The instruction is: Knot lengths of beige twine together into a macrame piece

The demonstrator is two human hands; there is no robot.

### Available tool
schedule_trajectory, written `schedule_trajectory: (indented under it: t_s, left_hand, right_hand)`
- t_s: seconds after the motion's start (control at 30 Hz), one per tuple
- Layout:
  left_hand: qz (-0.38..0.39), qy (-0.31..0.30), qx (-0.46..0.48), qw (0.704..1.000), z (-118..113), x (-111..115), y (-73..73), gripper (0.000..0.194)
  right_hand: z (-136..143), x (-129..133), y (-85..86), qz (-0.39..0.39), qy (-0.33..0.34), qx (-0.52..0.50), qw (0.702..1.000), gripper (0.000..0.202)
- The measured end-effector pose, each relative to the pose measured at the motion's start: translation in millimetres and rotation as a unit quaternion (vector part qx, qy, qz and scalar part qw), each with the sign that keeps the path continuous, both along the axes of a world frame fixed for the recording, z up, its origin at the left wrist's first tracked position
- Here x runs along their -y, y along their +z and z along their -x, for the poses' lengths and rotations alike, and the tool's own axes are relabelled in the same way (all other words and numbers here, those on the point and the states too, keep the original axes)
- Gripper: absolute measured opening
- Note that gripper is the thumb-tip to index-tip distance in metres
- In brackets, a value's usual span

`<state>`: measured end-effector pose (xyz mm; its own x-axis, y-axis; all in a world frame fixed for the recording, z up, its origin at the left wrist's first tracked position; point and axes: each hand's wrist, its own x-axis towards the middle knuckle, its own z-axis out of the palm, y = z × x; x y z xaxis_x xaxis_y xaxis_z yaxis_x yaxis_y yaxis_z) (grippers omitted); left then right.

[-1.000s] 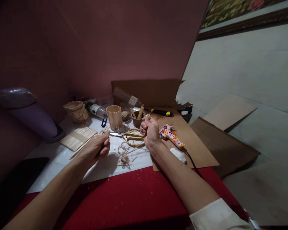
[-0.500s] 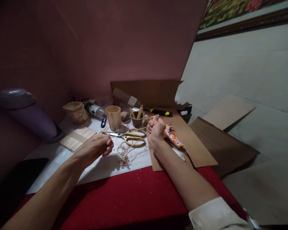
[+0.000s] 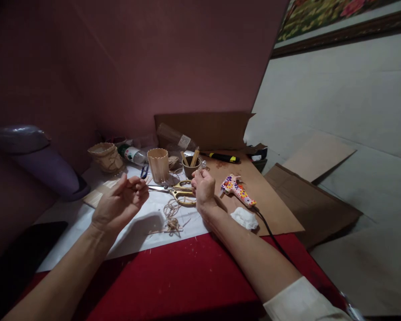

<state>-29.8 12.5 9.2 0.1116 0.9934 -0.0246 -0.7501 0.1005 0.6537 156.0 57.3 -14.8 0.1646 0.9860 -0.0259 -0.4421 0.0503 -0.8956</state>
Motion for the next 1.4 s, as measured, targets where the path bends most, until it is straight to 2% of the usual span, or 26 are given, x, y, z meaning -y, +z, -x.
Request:
schedule_trajectory:
  t_s: [0.1,0.23,0.3,0.43,0.67,0.83,0.97,1.4]
  left_hand:
    - [0.016,0.066,-0.072,0.995,-0.5,-2.0,-3.0,0.009]
    - [-0.009,0.098,-0.157,0.983,-3.9,-1.5,-6.2,0.027]
    - [-0.013,0.086,-0.175,0.981,-5.0,-1.6,-8.0,0.032]
    - [0.003,0.058,-0.209,0.976,-6.8,-2.6,-11.8,0.022]
    - [0.004,0.036,-0.269,0.962,-15.2,2.1,-13.1,0.024]
    - [0.013,0.007,-0.279,0.96,-17.6,3.2,-16.6,0.025]
    - [0.003,-0.016,-0.299,0.954,-17.3,3.7,-19.2,0.025]
    - [-0.02,-0.013,-0.314,0.949,-19.9,6.6,-18.2,0.021]
  right_hand:
    - [-1.3,-2.0,-1.5,0.002,-0.016,0.003,1.0,0.015]
    - [-1.7,-2.9,-3.7,-0.008,-0.017,0.006,1.0,0.016]
    - [-1.2,-2.7,-3.9,-0.022,-0.011,0.012,1.0,0.017]
    - [1.2,0.1,-2.3,-0.052,0.02,0.036,0.998,0.021]
    - [11.7,15.6,3.0,-0.056,0.156,0.113,0.98,0.019]
    - [17.1,23.9,3.1,-0.054,0.234,0.141,0.96,0.023]
    - [20.0,27.0,2.0,-0.044,0.237,0.152,0.958,0.025]
    - [19.8,25.3,1.2,-0.043,0.241,0.146,0.958,0.02]
